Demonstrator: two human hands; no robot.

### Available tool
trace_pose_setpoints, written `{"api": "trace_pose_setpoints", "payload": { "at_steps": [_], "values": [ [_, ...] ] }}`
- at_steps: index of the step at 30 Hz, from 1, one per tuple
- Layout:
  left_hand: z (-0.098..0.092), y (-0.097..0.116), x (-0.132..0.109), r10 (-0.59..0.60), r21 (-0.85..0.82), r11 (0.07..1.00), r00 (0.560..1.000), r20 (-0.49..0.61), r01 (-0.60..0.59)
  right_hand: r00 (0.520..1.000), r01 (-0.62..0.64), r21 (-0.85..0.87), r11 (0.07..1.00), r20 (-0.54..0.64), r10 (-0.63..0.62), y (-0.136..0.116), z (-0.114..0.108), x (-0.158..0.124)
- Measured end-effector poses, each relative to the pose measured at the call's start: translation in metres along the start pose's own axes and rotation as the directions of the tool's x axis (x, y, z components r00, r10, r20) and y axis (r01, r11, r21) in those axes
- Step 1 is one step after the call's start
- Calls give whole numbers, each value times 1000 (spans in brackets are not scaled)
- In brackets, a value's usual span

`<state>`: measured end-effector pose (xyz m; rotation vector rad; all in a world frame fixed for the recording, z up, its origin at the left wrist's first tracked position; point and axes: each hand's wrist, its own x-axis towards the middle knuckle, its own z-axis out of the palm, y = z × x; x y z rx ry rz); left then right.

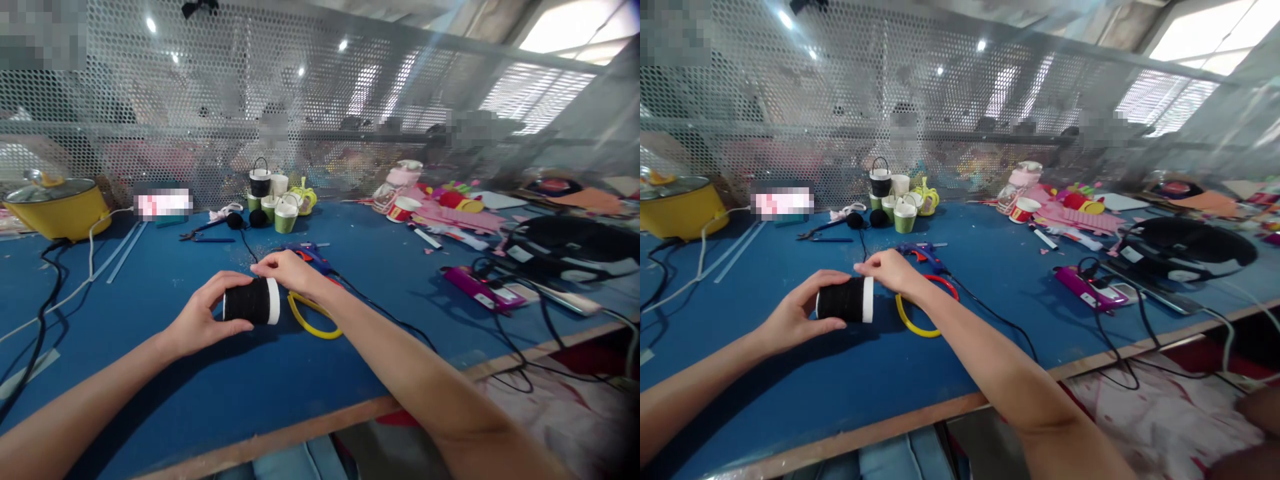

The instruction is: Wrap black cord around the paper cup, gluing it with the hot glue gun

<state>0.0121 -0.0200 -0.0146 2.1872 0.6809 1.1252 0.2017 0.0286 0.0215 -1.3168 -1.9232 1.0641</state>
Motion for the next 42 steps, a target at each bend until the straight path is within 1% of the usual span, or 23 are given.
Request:
{"api": "trace_pose_setpoints", "payload": {
  "at_steps": [2, 4, 5, 7, 9, 10, 12, 13, 16, 17, 19, 20, 21, 23, 24, 25, 26, 28, 30, 34, 38, 40, 42],
  "values": [
    [0, 0, 1, -9, 23, 1000, 1000, -27, 9, 998, 3, -55, 998, -67, -7, -7, -8, -4],
    [0, -1, 1, -12, 46, 999, 998, -54, 14, 994, -26, -56, 998, -107, 20, -15, -15, -11],
    [0, -1, 1, -10, 54, 998, 998, -63, 14, 995, -46, -24, 999, -87, 43, -18, -18, -15],
    [0, -3, 0, -6, 65, 998, 997, -78, 11, 996, -85, 77, 993, 29, 83, -21, -20, -22],
    [1, -3, 0, -15, 79, 997, 996, -86, 22, 988, -110, 201, 973, 126, 86, -18, -16, -26],
    [1, -3, 0, -31, 88, 995, 996, -88, 39, 987, -112, 261, 959, 142, 77, -15, -13, -27],
    [1, -3, 0, -92, 90, 991, 992, -90, 100, 992, -91, 343, 935, 113, 55, -8, -5, -29],
    [2, -3, 0, -135, 73, 987, 987, -88, 142, 995, -66, 353, 933, 90, 37, -5, -1, -30],
    [1, -3, 1, -289, -40, 957, 957, -39, 288, 998, 25, 280, 960, 52, -41, 0, 7, -33],
    [1, -3, 1, -326, -68, 944, 945, -21, 324, 997, 46, 248, 968, 57, -61, 0, 8, -35],
    [1, -4, 1, -357, -79, 931, 934, -15, 355, 994, 62, 215, 975, 73, -80, 0, 8, -36],
    [1, -4, 1, -354, -64, 934, 935, -26, 352, 995, 71, 208, 976, 56, -84, 1, 7, -36],
    [1, -4, 1, -342, -39, 939, 939, -39, 341, 996, 83, 202, 976, 15, -88, 1, 6, -36],
    [2, -4, 1, -306, 13, 952, 951, -43, 307, 991, 114, 178, 977, -92, -99, 2, 4, -33],
    [2, -4, 1, -286, 37, 957, 958, -35, 287, 987, 123, 163, 979, -122, -104, 3, 4, -32],
    [2, -4, 1, -266, 58, 962, 964, -24, 267, 988, 124, 154, 980, -116, -107, 3, 3, -30],
    [2, -3, 0, -248, 75, 966, 969, -13, 248, 991, 116, 156, 981, -80, -105, 4, 3, -29],
    [2, -3, -1, -217, 99, 971, 976, 8, 215, 995, 89, 183, 979, 33, -97, 2, 3, -26],
    [2, -2, -1, -192, 114, 976, 981, 24, 188, 991, 67, 210, 975, 97, -89, -3, 2, -23],
    [1, -2, -2, -136, 161, 979, 989, 52, 126, 991, 59, 233, 971, 100, -85, -20, 0, -13],
    [1, -1, -2, -90, 217, 974, 991, 104, 65, 981, 106, 227, 968, 133, -138, -32, 5, 2],
    [1, 0, -1, -101, 238, 969, 988, 117, 71, 975, 99, 184, 978, 178, -132, -32, 11, 10],
    [0, 2, 0, -129, 260, 961, 985, 117, 95, 972, 68, 83, 994, 220, -85, -29, 15, 17]
  ]
}}
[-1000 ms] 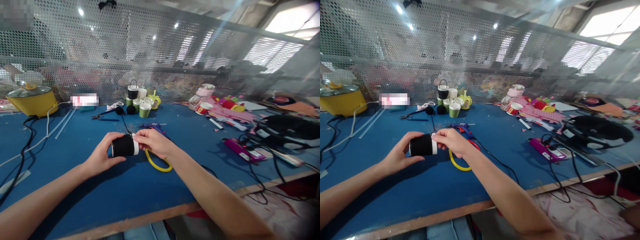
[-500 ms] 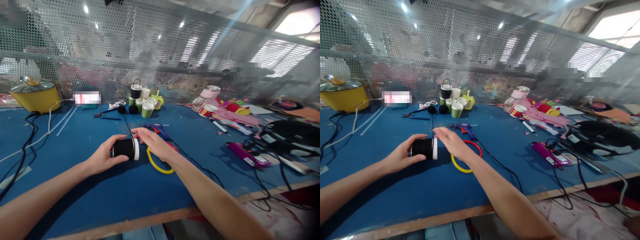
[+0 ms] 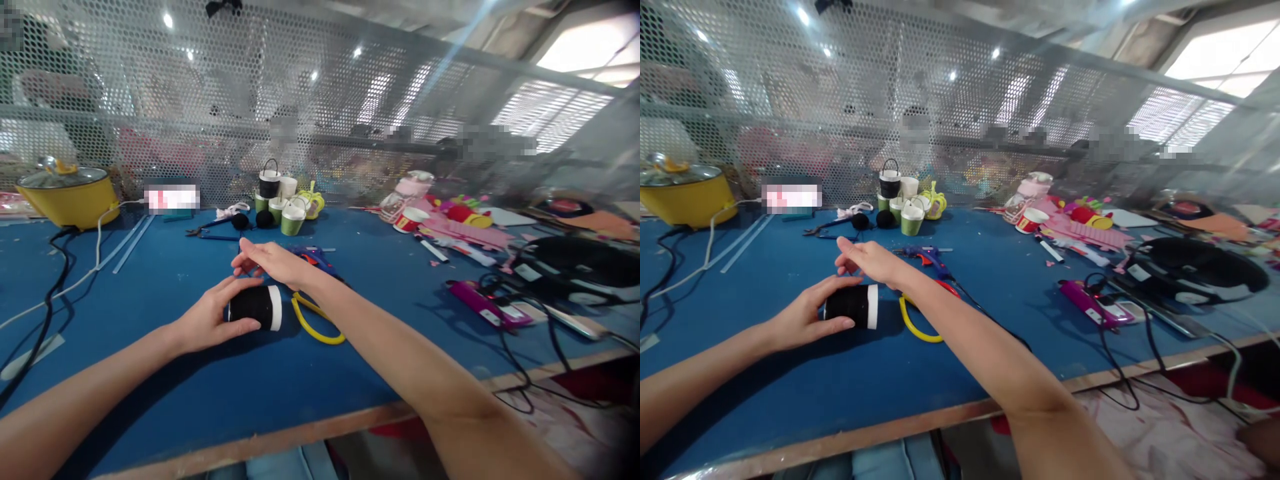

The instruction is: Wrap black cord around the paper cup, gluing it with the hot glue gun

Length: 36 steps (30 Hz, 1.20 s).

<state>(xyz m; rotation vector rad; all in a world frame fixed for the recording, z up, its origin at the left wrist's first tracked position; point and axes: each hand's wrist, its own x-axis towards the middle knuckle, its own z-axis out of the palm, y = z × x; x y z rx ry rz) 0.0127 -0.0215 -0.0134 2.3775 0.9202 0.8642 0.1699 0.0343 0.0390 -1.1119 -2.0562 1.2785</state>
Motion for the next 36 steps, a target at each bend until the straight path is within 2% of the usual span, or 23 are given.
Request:
{"api": "trace_pose_setpoints", "payload": {
  "at_steps": [2, 5, 8, 11, 13, 16, 19, 21, 23, 25, 30, 33, 36],
  "values": [
    [-1, 2, 1, -26, 12, 1000, 1000, 10, 26, 997, -73, -165, 984, -42, 67, 4, -6, 5],
    [-2, 2, 1, -52, 11, 999, 998, 21, 52, 963, -206, -354, 912, -239, 124, 12, -34, 3],
    [-2, -1, 1, -66, 2, 998, 998, -7, 66, 892, -363, -432, 826, -419, 173, 24, -71, -8],
    [-2, -2, 1, -85, -11, 996, 996, -37, 84, 817, -534, -498, 683, -512, 265, 44, -95, -19],
    [-2, -2, 2, -102, -17, 995, 994, -45, 101, 791, -597, -520, 611, -510, 338, 59, -99, -23],
    [-2, -1, 2, -114, -23, 993, 992, -50, 113, 770, -633, -527, 566, -505, 391, 77, -95, -25],
    [-2, -3, 2, -118, -22, 993, 991, -56, 117, 760, -638, -501, 585, -534, 372, 82, -92, -25],
    [-2, -4, 2, -118, -20, 993, 991, -58, 117, 756, -622, -465, 630, -566, 329, 78, -91, -28],
    [-2, -6, 2, -113, -23, 993, 991, -65, 112, 765, -574, -423, 701, -582, 275, 68, -91, -34],
    [-2, -6, 2, -108, -29, 994, 991, -75, 106, 796, -492, -385, 781, -562, 225, 54, -89, -41],
    [-4, -6, 3, -106, -7, 994, 991, -80, 106, 906, -274, -261, 926, -394, 157, 23, -75, -61],
    [-7, -7, 4, -105, 13, 994, 992, -77, 106, 943, -188, -138, 972, -301, 140, 16, -61, -68],
    [-9, -9, 4, -109, 21, 994, 992, -71, 111, 960, -171, -97, 980, -242, 144, 13, -51, -74]
  ]
}}
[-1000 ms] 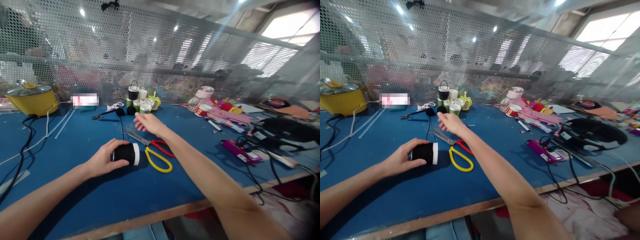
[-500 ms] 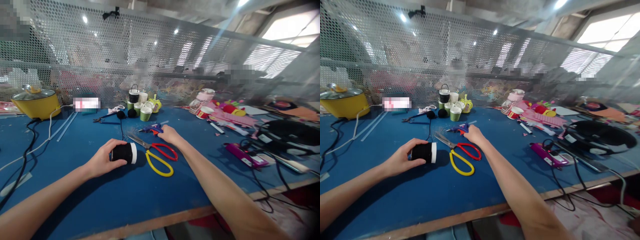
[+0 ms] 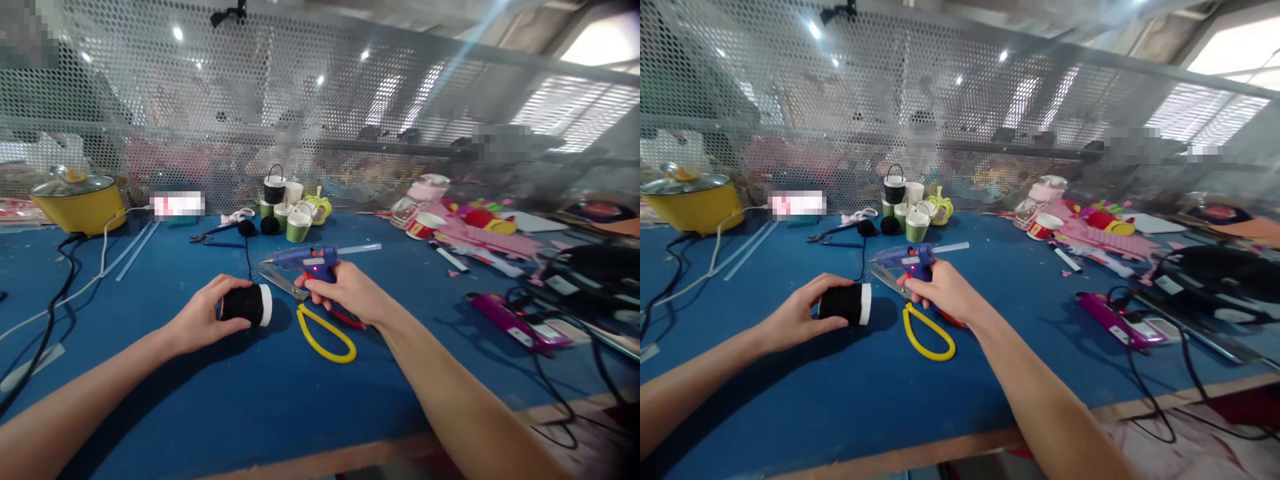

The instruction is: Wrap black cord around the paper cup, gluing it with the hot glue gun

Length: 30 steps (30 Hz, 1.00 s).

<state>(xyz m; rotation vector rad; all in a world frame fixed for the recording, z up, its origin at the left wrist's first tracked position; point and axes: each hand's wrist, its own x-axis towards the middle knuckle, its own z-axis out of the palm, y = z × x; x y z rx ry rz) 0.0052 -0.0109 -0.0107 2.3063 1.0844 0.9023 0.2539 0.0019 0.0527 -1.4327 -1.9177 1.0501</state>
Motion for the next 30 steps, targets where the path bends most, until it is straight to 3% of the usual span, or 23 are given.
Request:
{"api": "trace_pose_setpoints", "payload": {
  "at_steps": [8, 13, 20, 30],
  "values": [
    [-2, -4, 0, -5, -6, 1000, 1000, 15, 5, 995, -16, -144, 989, 92, 29, -5, 3, -19],
    [-3, -5, -1, -47, 0, 999, 999, 18, 47, 997, -29, -211, 977, 62, 43, -9, 7, -24],
    [-4, -5, 0, -45, 22, 999, 999, 13, 45, 994, 100, -362, 927, 4, -106, -8, 8, -25],
    [-4, -2, 1, -77, 47, 996, 997, 1, 76, 991, 127, -459, 879, 26, -130, -7, 10, -28]
  ]
}}
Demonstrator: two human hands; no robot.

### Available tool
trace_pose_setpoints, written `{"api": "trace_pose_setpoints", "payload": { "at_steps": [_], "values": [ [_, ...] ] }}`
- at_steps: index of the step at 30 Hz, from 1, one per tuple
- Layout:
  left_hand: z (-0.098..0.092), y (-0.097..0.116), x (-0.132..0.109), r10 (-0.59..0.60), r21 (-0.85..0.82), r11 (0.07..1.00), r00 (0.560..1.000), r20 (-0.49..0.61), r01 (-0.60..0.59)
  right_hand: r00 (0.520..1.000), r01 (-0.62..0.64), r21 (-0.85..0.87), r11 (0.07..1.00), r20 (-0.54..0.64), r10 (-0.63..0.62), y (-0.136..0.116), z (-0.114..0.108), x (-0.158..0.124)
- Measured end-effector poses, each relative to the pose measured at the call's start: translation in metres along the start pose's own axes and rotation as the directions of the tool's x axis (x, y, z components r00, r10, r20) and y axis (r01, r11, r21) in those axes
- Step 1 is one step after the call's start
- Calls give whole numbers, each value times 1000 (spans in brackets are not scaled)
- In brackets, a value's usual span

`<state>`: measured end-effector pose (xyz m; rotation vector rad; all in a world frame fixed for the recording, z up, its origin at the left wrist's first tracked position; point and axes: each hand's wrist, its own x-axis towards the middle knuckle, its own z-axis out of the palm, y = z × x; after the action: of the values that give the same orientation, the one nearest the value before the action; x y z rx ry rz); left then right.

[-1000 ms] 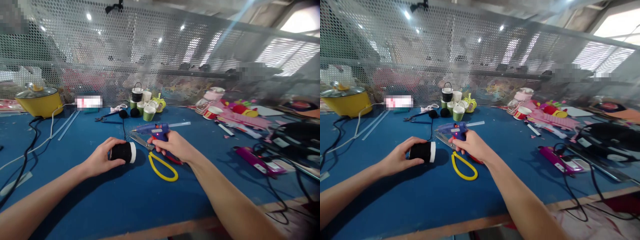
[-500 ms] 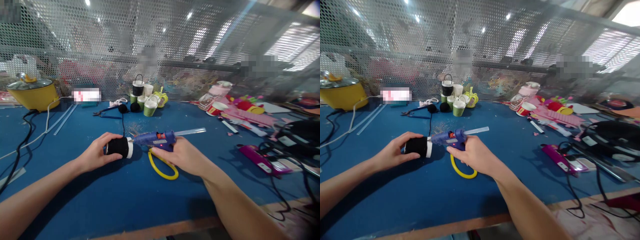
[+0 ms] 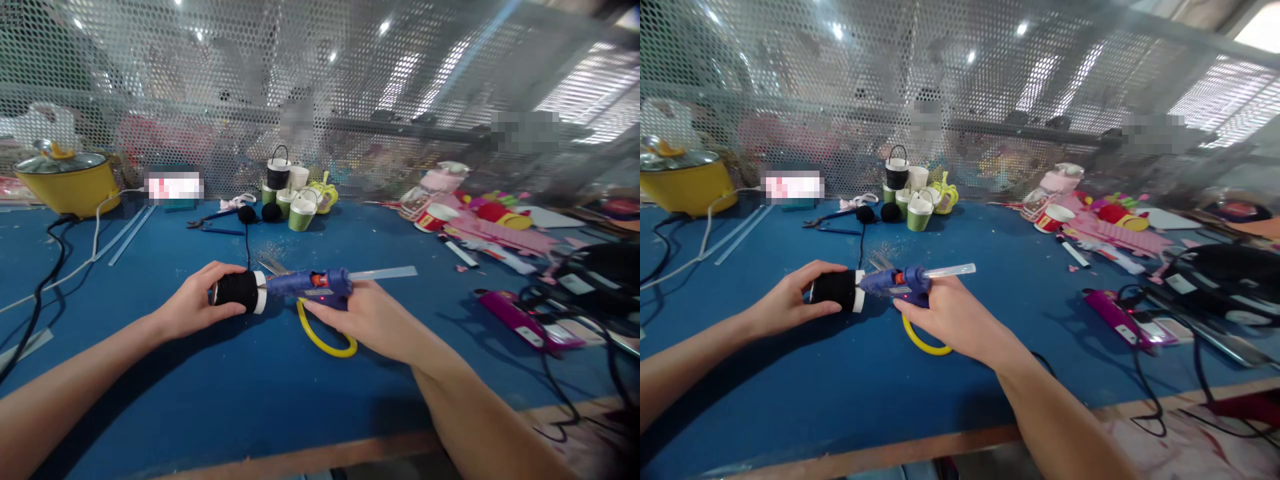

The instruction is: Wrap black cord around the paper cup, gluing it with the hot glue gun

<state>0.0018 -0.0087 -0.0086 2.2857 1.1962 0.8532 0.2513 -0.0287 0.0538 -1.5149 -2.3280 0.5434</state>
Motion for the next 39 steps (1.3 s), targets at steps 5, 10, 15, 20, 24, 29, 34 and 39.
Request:
{"api": "trace_pose_setpoints", "payload": {
  "at_steps": [5, 10, 15, 20, 24, 29, 34, 39],
  "values": [
    [1, 0, 0, -2, -7, 1000, 1000, 0, 2, 1000, 12, 3, 1000, 2, -12, 1, 0, 0],
    [0, 1, 0, 12, 1, 1000, 1000, 2, -12, 999, 30, -11, 999, -29, -30, 3, 1, -1],
    [0, 0, 0, 31, 23, 999, 999, 6, -31, 1000, 20, 10, 1000, 19, -20, 5, 1, -3],
    [-1, -1, 0, 50, 14, 999, 999, 11, -50, 998, 59, -4, 998, -22, -59, 3, 1, 0],
    [-1, 0, 0, 72, 16, 997, 997, 13, -73, 999, 45, 9, 999, -16, -45, 4, 1, -1],
    [-1, 1, -1, 80, 10, 997, 997, 15, -80, 999, 35, -21, 999, -30, -36, 3, 0, -2],
    [-2, 1, -1, 101, 9, 995, 994, 41, -102, 997, 41, -53, 998, -57, -44, 1, 0, 2],
    [-2, 2, -2, 114, 6, 993, 992, 51, -114, 999, 19, -50, 999, -35, -20, 1, 1, 4]
  ]
}}
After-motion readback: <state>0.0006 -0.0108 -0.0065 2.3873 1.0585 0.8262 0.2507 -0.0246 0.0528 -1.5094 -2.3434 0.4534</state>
